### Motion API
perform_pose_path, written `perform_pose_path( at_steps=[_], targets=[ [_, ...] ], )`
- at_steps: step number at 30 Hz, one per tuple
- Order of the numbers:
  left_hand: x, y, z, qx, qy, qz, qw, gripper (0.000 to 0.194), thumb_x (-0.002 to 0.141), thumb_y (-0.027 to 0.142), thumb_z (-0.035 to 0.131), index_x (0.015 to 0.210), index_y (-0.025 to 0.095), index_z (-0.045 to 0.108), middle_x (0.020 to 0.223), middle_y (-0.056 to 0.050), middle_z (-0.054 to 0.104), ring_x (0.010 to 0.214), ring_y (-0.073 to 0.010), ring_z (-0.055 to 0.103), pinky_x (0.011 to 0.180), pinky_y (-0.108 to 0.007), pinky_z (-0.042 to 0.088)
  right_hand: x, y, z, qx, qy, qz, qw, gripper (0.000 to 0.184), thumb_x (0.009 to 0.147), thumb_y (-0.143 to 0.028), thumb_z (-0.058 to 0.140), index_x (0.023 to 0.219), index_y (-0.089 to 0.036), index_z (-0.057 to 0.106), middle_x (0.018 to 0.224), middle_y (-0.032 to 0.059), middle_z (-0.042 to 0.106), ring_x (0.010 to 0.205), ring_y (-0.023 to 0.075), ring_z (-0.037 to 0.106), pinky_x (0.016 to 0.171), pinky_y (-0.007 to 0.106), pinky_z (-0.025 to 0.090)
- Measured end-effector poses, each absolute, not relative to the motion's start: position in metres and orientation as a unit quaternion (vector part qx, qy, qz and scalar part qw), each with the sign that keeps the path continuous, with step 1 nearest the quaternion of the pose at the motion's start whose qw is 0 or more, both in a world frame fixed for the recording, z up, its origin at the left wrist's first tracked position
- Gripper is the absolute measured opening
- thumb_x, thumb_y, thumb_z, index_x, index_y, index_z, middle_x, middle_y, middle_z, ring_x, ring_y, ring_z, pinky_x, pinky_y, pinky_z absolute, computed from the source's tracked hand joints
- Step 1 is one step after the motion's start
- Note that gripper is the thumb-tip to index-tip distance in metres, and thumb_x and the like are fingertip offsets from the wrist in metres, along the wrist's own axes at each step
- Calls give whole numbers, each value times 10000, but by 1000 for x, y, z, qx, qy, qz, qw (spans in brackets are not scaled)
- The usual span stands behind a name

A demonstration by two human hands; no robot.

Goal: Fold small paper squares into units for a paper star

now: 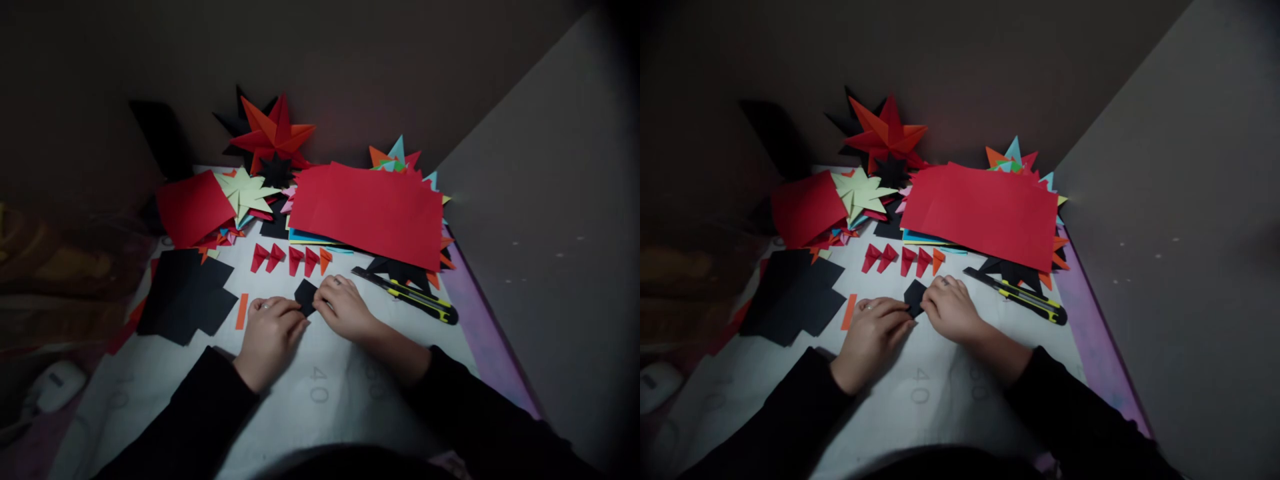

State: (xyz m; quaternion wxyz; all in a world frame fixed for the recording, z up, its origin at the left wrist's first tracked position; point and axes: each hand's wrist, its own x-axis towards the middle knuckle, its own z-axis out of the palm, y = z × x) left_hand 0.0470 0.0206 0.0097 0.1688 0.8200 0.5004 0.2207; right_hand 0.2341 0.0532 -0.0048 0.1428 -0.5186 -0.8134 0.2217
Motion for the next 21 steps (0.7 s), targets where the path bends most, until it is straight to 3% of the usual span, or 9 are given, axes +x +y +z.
perform_pose_path(
  at_steps=[6,21],
  targets=[
    [57,22,14,777,575,176,183,188,875,302,572,782,222,714,817,-31,641,824,-199,573,727,-355,307,230,52,-2,-542,-802,219,127,140,879,-226,523,780,-199,619,904,39,614,934,220,497,831,353,331],
    [68,23,12,770,613,109,140,248,881,287,531,687,201,660,754,-26,633,783,-206,562,665,-342,275,228,53,-5,-580,-778,201,135,128,854,-249,556,746,-196,599,884,41,595,917,216,509,816,341,327]
  ],
)
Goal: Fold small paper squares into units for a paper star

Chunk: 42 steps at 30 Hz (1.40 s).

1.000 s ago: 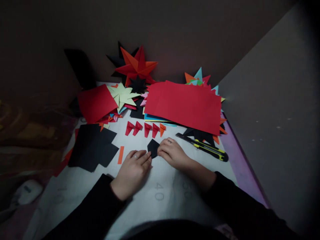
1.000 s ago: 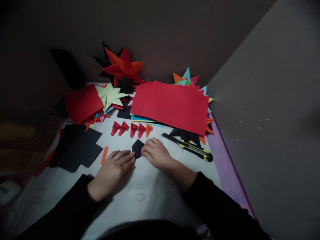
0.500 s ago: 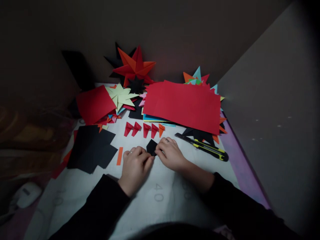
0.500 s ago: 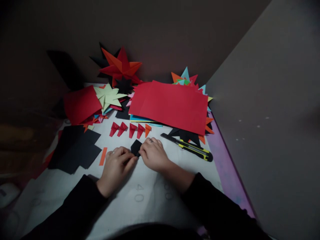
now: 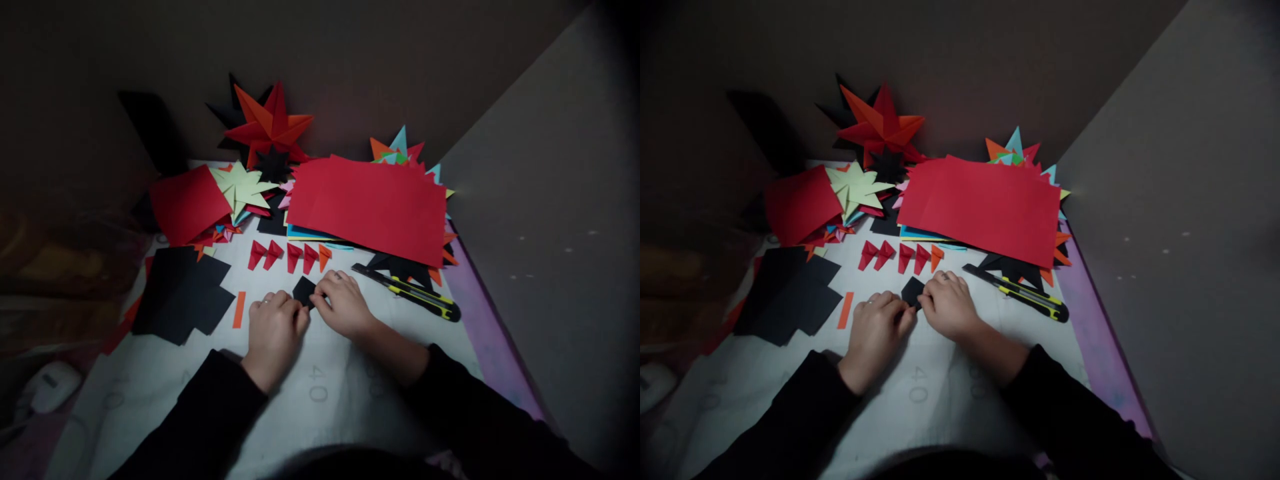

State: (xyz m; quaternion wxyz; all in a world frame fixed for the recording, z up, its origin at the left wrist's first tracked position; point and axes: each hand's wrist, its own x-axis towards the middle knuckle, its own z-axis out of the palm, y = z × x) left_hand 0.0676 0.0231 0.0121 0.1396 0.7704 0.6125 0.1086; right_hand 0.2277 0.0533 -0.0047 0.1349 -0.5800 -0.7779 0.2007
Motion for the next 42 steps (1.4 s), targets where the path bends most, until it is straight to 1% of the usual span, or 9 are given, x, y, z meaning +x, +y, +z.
perform_pose_path(
  at_steps=[7,15,24,35,42],
  targets=[
    [69,25,13,768,617,97,141,255,884,288,510,708,194,669,763,-42,640,797,-215,564,670,-345,284,224,55,-2,-595,-768,201,129,141,847,-260,572,725,-195,593,863,39,599,916,217,513,805,335,327],
    [71,26,14,767,624,62,136,253,879,294,495,725,178,659,789,-65,642,808,-233,568,654,-345,306,221,57,2,-601,-768,196,100,121,850,-253,565,748,-193,595,899,48,602,935,226,516,797,341,334],
    [72,27,13,772,623,51,120,246,872,277,491,722,169,653,775,-72,637,787,-233,580,640,-342,333,216,59,9,-605,-775,174,47,135,869,-263,536,808,-177,621,944,97,623,953,257,529,796,371,352],
    [72,27,11,774,623,52,100,227,860,280,508,729,174,660,749,-65,628,768,-236,583,637,-344,346,213,58,8,-612,-774,151,55,142,860,-275,539,835,-170,633,953,105,630,949,264,534,772,375,366],
    [69,23,10,771,630,40,84,194,860,275,510,771,164,642,776,-72,620,778,-241,574,658,-345,361,214,58,9,-609,-776,152,62,139,858,-276,544,819,-172,627,940,104,634,930,259,546,755,370,374]
  ],
)
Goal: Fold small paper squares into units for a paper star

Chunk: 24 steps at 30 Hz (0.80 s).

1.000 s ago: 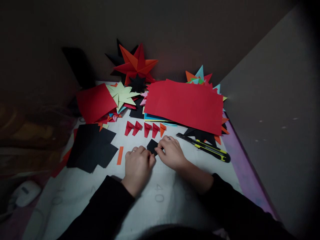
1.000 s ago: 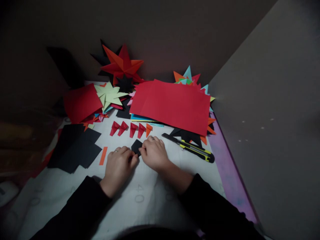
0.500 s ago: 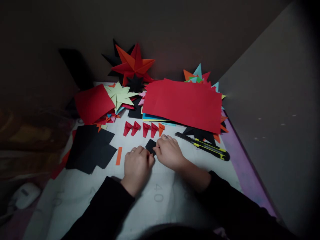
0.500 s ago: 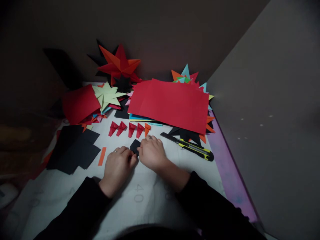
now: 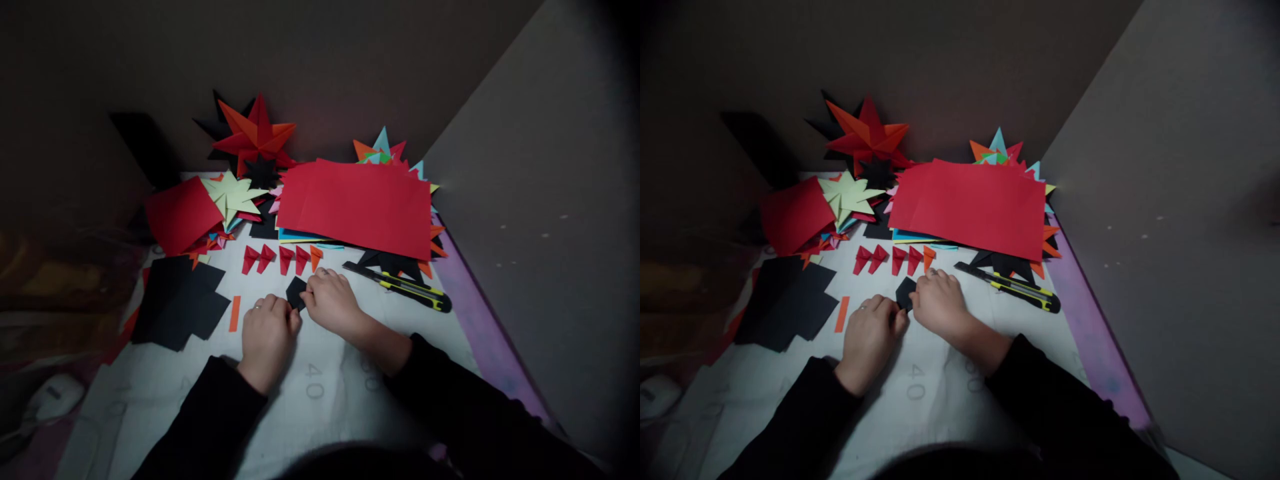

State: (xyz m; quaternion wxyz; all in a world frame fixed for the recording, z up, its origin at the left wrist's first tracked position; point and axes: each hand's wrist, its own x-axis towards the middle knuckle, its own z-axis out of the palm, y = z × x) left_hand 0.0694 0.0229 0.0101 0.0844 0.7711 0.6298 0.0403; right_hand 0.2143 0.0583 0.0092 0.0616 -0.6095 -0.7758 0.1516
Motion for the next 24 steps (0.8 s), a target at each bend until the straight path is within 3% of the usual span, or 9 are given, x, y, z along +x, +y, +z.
perform_pose_path(
  at_steps=[5,11,20,24],
  targets=[
    [66,18,11,751,649,62,105,136,863,249,535,872,164,641,790,-55,622,792,-230,571,678,-340,372,214,56,8,-610,-776,149,63,113,862,-279,545,836,-181,595,962,104,621,945,265,533,763,370,363],
    [59,11,10,839,539,44,64,322,908,186,505,1185,307,615,855,-47,612,813,-222,547,655,-334,344,214,53,2,-629,-754,149,111,115,853,-262,558,939,-190,532,997,92,599,980,260,509,818,371,355],
    [57,-7,24,850,524,-35,44,401,867,107,498,1253,183,581,897,-101,629,868,-257,570,666,-366,379,228,54,-7,-657,-730,129,139,79,877,-233,541,944,-195,526,970,79,604,970,250,513,808,349,362],
    [59,-13,23,854,518,-41,42,396,860,90,493,1246,128,575,905,-119,640,873,-261,579,675,-369,396,230,55,-7,-658,-720,137,173,144,865,-135,482,974,-189,559,976,80,612,930,236,529,806,353,384]
  ],
)
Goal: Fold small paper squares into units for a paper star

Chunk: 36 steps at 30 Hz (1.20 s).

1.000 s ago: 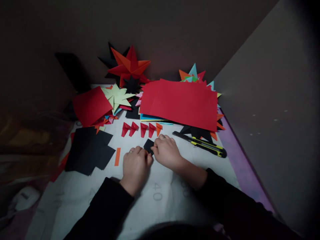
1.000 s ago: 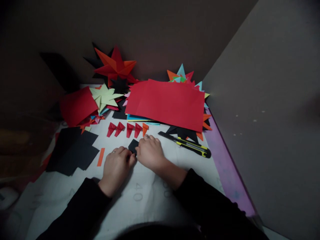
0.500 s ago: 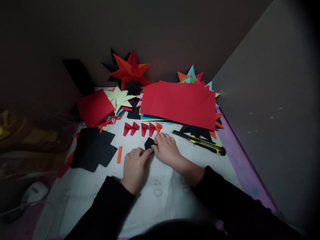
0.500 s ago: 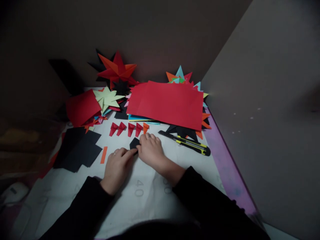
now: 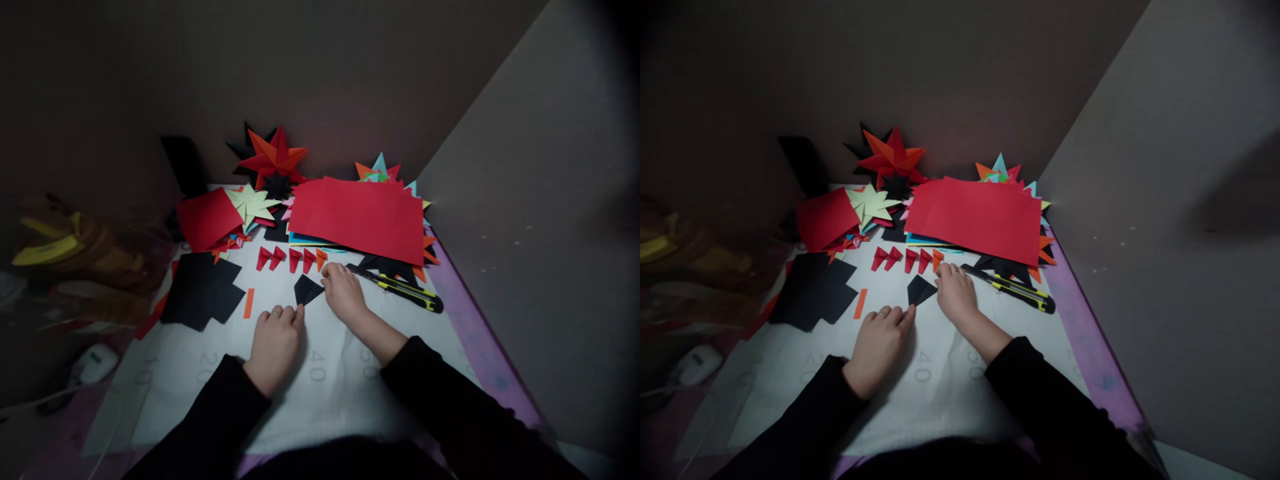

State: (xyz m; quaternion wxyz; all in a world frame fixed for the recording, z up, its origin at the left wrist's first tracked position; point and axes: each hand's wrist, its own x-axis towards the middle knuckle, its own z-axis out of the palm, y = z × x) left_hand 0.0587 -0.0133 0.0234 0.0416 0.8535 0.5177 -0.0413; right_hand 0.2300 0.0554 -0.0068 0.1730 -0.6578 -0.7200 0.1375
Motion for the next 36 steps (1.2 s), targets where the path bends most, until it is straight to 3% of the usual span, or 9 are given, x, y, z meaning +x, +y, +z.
perform_pose_path(
  at_steps=[6,10,14,18,20,22,25,31,36],
  targets=[
    [74,-18,20,835,549,-23,34,365,886,67,428,1222,42,569,885,-140,650,863,-263,600,665,-362,423,232,19,1,-470,-839,130,240,406,772,-2,439,1090,-173,626,1157,112,600,1102,234,499,968,394,392],
    [84,-20,22,815,577,-14,45,342,906,81,390,1183,54,588,893,-134,653,865,-265,606,680,-367,437,234,-1,2,-467,-843,50,263,493,809,-39,439,1276,-147,552,1429,145,423,1340,283,318,1082,479,304],
    [83,-26,27,817,572,-12,71,329,889,100,430,1176,78,590,868,-115,647,834,-257,597,685,-365,446,235,4,-10,-423,-882,109,176,501,816,-43,413,1299,-93,535,1358,147,528,1268,253,449,1061,445,381],
    [65,-21,33,829,553,14,85,185,857,123,516,941,159,678,828,-86,626,799,-240,569,692,-352,447,243,15,-18,-402,-892,152,139,558,767,-9,426,1315,-57,515,1399,170,488,1331,252,401,1083,456,373],
    [51,-8,30,828,556,51,52,228,870,122,516,1025,172,675,895,-95,635,852,-246,563,728,-363,448,250,20,-16,-375,-902,170,131,562,766,1,421,1313,-79,521,1399,156,494,1332,240,410,1087,463,368],
    [39,10,22,844,523,113,47,278,887,135,519,1126,189,651,1014,-100,646,937,-242,558,797,-379,446,256,25,-13,-359,-905,183,133,546,779,-1,418,1299,-113,538,1390,141,507,1321,234,431,1079,474,374],
    [28,38,7,880,429,184,87,231,894,196,553,1087,209,677,1074,-90,663,1004,-225,561,834,-377,446,261,30,-11,-340,-906,201,153,498,792,-9,429,1250,-138,579,1366,140,532,1304,237,457,1061,470,397],
    [30,58,-2,899,358,221,125,170,895,215,559,916,194,726,936,-66,709,966,-206,593,854,-376,443,264,35,-10,-331,-892,239,193,408,848,-62,437,1207,-178,593,1326,110,573,1253,218,500,1034,441,427],
    [32,54,1,896,330,231,190,215,911,188,512,917,170,725,923,-74,705,859,-167,610,776,-321,494,258,41,-5,-390,-875,212,194,485,844,-142,520,1327,-158,473,1348,131,516,1265,271,409,1051,486,357]
  ],
)
